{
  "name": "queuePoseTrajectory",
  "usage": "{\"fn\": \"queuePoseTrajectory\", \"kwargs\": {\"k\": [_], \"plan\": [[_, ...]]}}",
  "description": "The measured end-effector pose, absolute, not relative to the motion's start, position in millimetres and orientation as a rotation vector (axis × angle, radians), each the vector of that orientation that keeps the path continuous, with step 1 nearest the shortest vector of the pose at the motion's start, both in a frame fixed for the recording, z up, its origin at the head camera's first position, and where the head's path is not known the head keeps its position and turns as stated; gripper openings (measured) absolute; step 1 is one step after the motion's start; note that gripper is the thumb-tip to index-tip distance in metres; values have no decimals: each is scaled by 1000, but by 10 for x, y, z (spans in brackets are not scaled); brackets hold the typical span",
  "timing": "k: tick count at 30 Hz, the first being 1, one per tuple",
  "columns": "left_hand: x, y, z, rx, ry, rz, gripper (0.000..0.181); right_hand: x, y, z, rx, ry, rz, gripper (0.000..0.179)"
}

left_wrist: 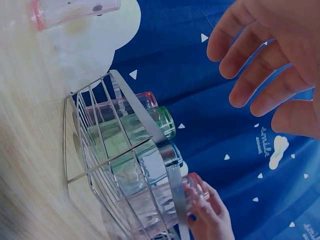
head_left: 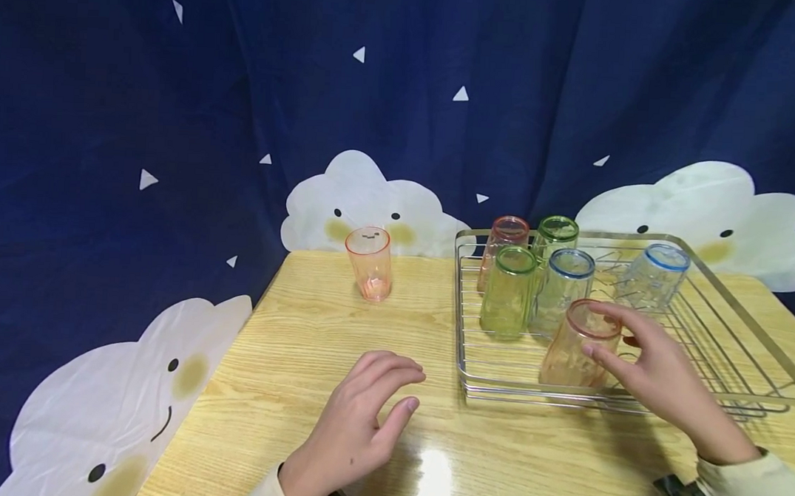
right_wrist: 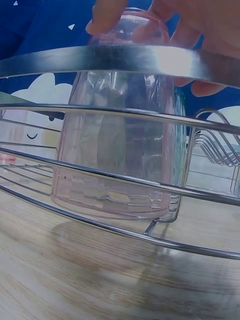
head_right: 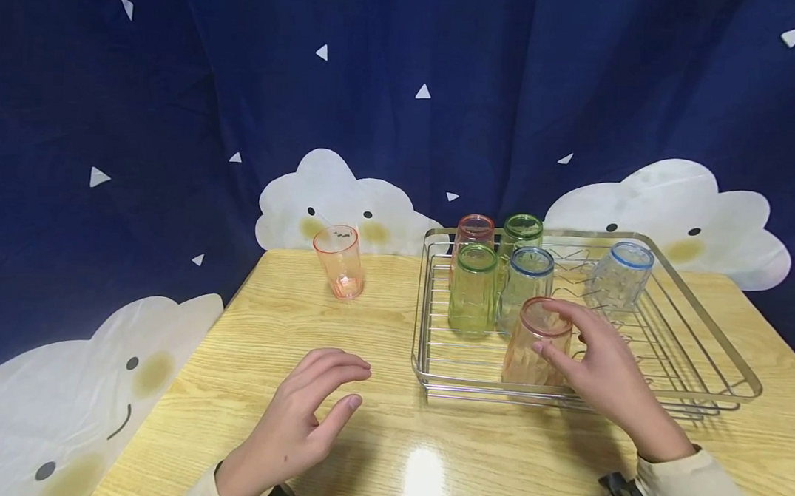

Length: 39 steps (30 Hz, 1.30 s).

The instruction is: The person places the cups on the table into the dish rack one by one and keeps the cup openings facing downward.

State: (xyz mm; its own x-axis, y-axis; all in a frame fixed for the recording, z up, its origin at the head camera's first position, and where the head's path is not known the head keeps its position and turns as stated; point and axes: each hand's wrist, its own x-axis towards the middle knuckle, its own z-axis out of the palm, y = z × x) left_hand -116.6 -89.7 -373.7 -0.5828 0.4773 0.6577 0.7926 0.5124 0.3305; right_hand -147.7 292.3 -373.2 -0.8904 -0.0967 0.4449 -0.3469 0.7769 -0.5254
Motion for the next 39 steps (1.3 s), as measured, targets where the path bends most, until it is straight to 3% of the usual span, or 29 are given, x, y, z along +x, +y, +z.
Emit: {"fn": "queuePoseTrajectory", "kwargs": {"k": [22, 32, 39], "plan": [[-1180, -951, -3781, -1029, -2282, -823, 18, -1363, 2950, -3754, 362, -2517, 787, 66], [-1211, -935, -3730, -1051, -2276, -759, 19, -1095, 2673, -3485, 407, -2273, 897, 56], [-1231, -929, -3693, -1065, -2270, -743, 19, -977, 2561, -3409, 500, -2248, 942, 64]]}}
